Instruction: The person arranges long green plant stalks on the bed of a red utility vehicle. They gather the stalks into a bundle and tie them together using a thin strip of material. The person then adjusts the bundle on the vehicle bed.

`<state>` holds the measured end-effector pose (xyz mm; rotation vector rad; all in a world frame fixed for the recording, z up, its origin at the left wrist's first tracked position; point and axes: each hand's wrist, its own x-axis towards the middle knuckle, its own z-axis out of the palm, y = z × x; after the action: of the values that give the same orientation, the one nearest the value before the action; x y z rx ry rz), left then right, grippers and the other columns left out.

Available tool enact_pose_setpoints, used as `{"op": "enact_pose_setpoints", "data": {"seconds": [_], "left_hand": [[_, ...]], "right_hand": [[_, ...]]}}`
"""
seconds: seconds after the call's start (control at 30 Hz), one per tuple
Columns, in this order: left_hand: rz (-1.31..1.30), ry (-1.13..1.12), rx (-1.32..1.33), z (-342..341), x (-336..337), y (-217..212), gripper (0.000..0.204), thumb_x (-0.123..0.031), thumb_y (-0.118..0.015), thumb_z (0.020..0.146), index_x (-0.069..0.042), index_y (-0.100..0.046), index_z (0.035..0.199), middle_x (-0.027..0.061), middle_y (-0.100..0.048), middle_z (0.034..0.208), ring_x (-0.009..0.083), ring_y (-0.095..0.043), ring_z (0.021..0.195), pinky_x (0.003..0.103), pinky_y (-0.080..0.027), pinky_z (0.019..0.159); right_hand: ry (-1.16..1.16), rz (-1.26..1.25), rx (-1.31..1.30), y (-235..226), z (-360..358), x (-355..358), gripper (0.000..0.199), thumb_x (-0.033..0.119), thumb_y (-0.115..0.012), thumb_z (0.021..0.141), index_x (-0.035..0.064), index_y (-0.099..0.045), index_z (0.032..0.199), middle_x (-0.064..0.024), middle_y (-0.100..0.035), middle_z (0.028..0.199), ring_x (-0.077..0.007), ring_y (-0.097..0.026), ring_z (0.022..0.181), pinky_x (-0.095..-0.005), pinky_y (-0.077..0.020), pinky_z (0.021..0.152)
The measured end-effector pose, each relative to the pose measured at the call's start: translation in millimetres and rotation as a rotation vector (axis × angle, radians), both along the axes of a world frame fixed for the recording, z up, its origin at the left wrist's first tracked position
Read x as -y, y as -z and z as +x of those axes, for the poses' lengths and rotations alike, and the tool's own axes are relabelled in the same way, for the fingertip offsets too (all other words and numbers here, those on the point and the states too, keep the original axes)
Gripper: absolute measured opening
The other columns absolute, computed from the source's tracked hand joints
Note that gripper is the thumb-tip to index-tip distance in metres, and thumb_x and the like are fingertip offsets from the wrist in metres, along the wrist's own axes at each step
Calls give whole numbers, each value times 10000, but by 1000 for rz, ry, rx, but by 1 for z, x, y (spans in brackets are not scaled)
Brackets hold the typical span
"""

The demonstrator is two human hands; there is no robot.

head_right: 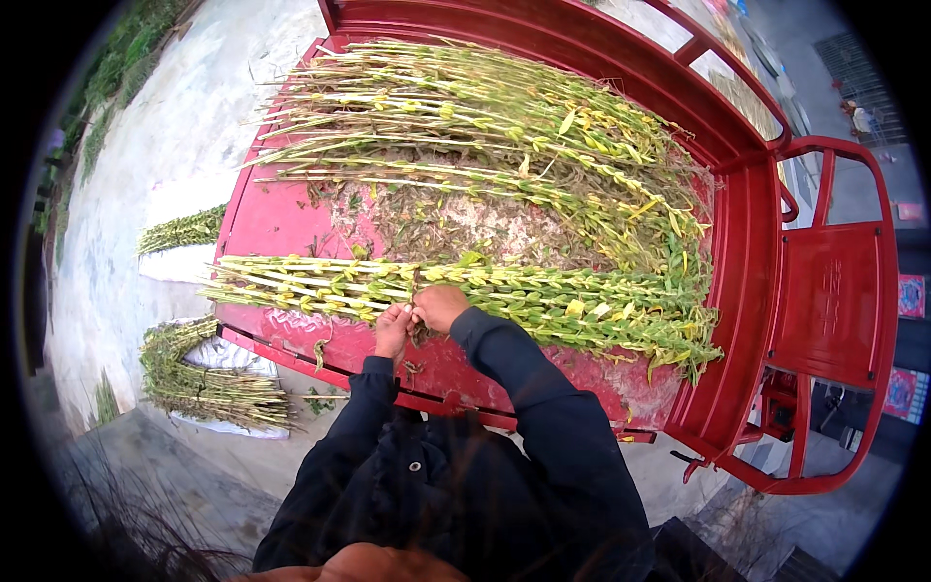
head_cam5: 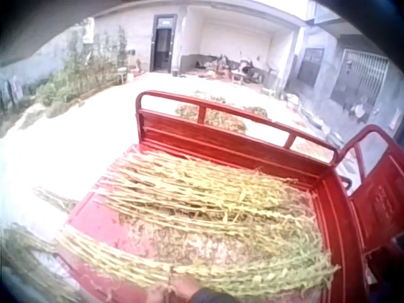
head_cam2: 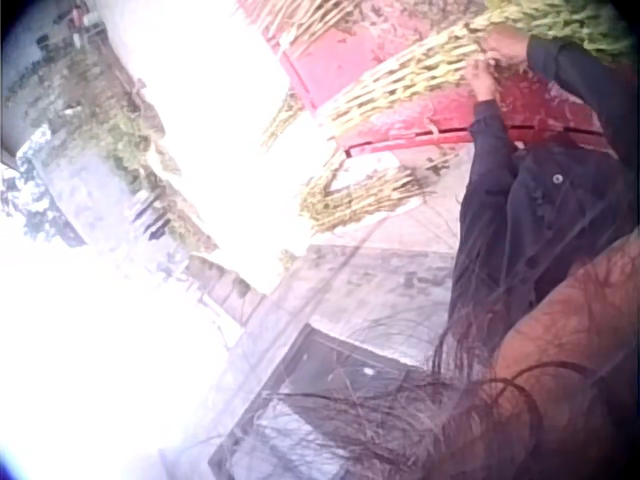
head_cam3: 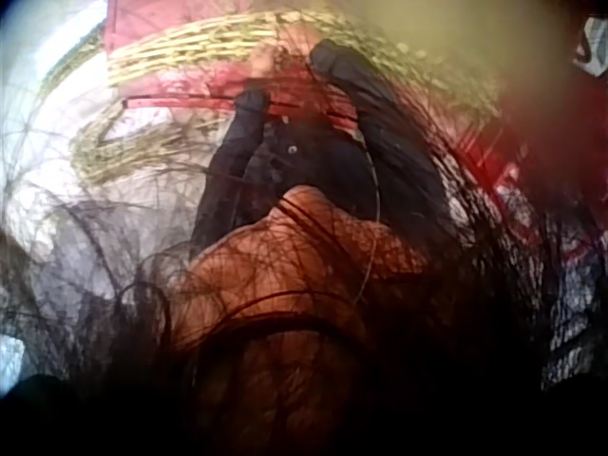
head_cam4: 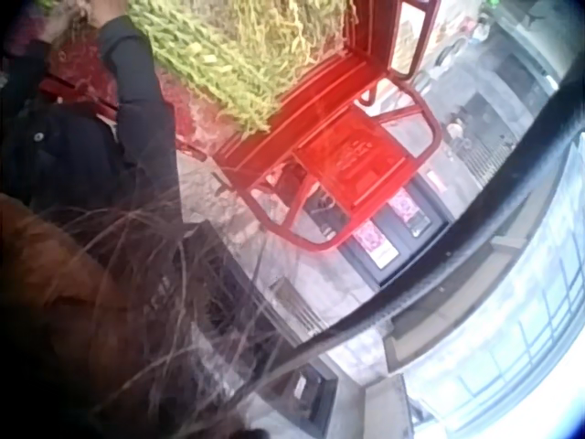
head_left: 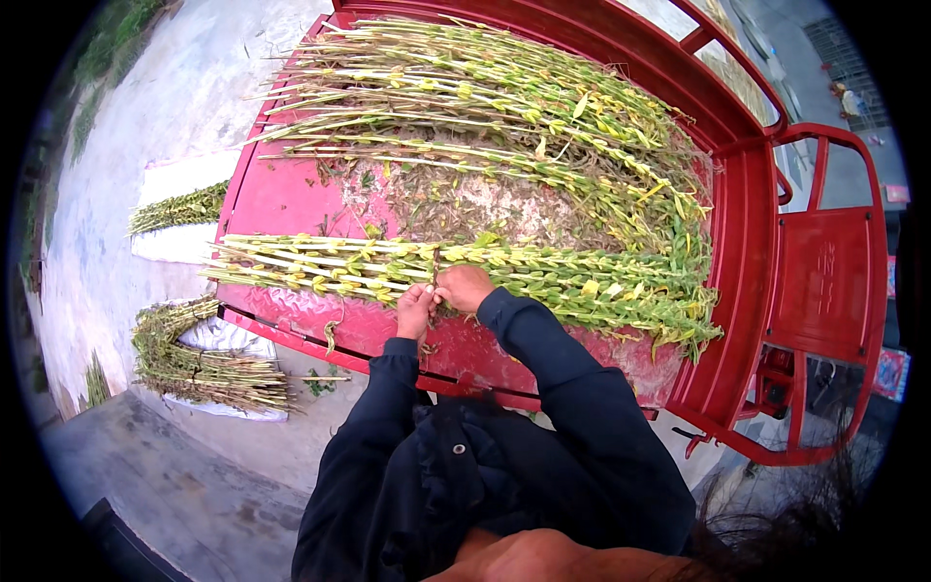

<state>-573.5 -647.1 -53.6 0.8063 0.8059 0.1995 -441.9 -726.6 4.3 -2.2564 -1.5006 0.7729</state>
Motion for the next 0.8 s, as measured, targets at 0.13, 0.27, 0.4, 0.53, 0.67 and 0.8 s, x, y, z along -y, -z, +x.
{"op": "enact_pose_setpoints", "data": {"seconds": [0.13,0.27,0.4,0.53,0.67,0.8], "left_hand": [[293,-25,-53,6,9,-5,124,-103,-530,885,-53,-545,773,-5,-551,627,24,-439,490,170,-360,441],[1328,25,-233,11,13,-11,49,-48,-558,821,-23,-530,790,113,-545,623,270,-541,559,351,-426,501],[1402,45,-205,9,11,-12,39,-23,-549,792,-18,-518,815,173,-542,715,354,-547,632,413,-433,552],[1389,188,-166,2,2,-14,60,-8,-532,784,-21,-506,836,179,-531,733,368,-541,651,410,-439,554],[1443,241,-128,2,-3,-23,72,4,-528,787,-24,-509,851,167,-535,725,333,-548,606,387,-441,530],[800,111,-157,10,8,-21,65,29,-475,849,-16,-519,866,108,-569,695,147,-579,514,297,-450,462]], "right_hand": [[-65,0,29,-7,7,-5,176,229,-547,757,58,-585,741,-120,-570,755,-328,-577,684,-440,-456,596],[-89,105,265,-1,12,-8,134,181,-547,736,54,-587,727,-122,-545,751,-293,-586,647,-403,-464,550],[-20,63,310,0,17,-22,123,149,-546,714,49,-604,755,-146,-566,777,-297,-607,650,-399,-480,544],[88,-29,267,8,13,-31,135,141,-519,741,36,-600,765,-172,-578,817,-324,-606,674,-431,-482,568],[147,31,180,18,11,-23,139,158,-521,769,36,-587,777,-167,-564,801,-339,-593,691,-449,-476,587],[275,150,122,20,7,-9,147,187,-542,799,47,-572,764,-139,-535,752,-329,-571,677,-439,-462,600]]}}
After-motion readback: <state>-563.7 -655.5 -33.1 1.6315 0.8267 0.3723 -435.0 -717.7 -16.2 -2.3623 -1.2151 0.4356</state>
